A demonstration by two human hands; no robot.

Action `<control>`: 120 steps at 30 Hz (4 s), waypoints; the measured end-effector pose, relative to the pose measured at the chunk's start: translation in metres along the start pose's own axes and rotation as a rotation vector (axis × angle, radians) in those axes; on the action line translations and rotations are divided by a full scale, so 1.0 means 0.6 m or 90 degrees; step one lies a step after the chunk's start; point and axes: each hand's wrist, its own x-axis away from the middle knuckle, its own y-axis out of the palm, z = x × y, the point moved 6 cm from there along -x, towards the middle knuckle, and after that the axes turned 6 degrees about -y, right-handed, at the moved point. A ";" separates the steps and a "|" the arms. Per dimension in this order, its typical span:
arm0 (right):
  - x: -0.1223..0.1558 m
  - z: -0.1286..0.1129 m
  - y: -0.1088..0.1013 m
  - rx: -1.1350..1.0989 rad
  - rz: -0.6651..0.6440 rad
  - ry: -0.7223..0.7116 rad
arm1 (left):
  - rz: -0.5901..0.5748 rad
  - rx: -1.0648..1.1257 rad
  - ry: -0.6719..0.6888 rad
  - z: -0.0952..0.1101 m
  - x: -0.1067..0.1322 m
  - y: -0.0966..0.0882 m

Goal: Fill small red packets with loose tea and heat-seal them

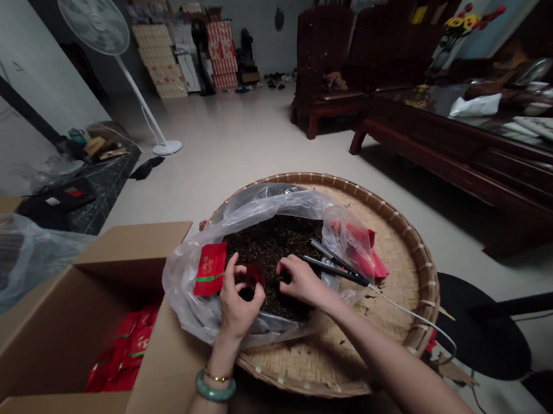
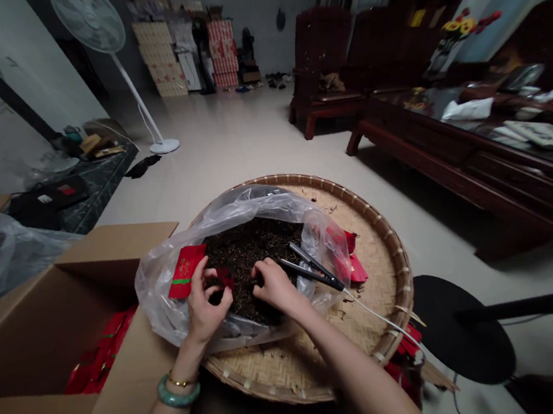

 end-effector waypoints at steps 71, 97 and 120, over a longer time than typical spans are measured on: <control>-0.001 -0.066 -0.064 -1.256 0.300 0.386 | -0.453 -0.381 0.480 0.118 -0.031 0.050; -0.011 -0.055 -0.050 -1.150 0.322 0.320 | -0.389 -0.256 0.484 0.110 -0.041 0.060; 0.005 -0.068 -0.072 -0.927 0.222 0.105 | -0.374 -0.198 0.374 0.088 -0.043 0.046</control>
